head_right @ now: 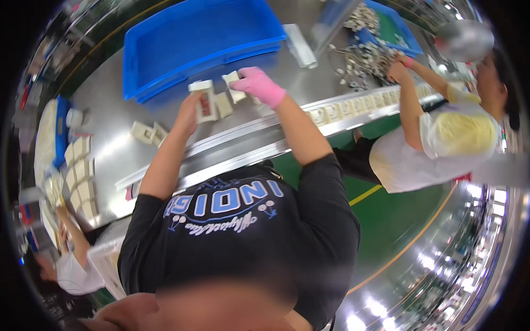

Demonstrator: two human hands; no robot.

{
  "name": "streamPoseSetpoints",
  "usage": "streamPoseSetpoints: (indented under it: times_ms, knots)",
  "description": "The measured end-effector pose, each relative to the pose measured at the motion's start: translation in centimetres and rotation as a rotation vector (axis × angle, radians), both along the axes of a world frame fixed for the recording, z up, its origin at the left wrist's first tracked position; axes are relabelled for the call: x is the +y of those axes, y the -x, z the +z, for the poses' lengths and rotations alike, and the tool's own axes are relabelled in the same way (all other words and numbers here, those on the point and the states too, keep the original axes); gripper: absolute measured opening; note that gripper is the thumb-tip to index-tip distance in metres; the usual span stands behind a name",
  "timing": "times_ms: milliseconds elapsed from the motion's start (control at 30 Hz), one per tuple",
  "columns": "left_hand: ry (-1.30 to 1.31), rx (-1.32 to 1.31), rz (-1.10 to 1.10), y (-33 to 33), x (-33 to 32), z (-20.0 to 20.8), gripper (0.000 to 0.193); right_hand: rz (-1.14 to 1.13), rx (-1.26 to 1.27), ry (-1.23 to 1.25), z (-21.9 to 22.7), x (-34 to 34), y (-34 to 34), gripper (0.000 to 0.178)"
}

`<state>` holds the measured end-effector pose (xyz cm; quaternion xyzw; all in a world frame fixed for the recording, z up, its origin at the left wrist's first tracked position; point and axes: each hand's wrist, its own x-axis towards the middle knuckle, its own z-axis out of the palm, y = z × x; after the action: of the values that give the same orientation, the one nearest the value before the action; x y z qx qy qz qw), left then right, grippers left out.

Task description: Assembling plastic components and arranging them into a storage basket at an electronics factory workstation.

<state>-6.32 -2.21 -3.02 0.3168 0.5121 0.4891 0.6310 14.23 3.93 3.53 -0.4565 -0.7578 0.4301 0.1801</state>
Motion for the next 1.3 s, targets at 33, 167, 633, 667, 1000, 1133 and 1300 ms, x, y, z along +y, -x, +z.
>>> streamPoseSetpoints:
  times_ms: [33, 167, 633, 667, 1000, 1133, 1300]
  knots:
    - [-0.030, -0.027, 0.020, -1.0, -0.4, 0.1, 0.022, 0.039, 0.006, 0.019, 1.3, -0.8, 0.2, 0.030]
    - [-0.025, -0.033, -0.014, -3.6, -1.9, 1.9, 0.031, 0.003, 0.111, 0.343, 2.4, -4.4, 1.9, 0.025]
    - [-0.400, 0.000, -0.044, -3.1, -2.0, 0.7, 0.033, -0.158, 0.279, -0.600, -1.4, -7.3, 4.5, 0.038]
    - [-0.379, -0.031, -0.043, -3.1, -2.0, 0.9, 0.033, -0.126, 0.225, -0.546, -1.2, -7.1, 4.4, 0.036]
    - [-0.143, -0.144, -0.190, -3.1, -2.5, 1.9, 0.038, 0.099, 0.295, -0.011, 1.6, -7.2, 2.7, 0.038]
    - [-0.063, -0.189, -0.267, -2.6, -3.1, 3.7, 0.039, -0.146, 0.437, -0.253, 2.1, -6.6, 1.8, 0.040]
    - [0.130, -0.284, -0.953, 0.0, -3.1, 5.6, 0.031, 0.242, 0.452, -0.393, 4.1, -6.9, 0.9, 0.035]
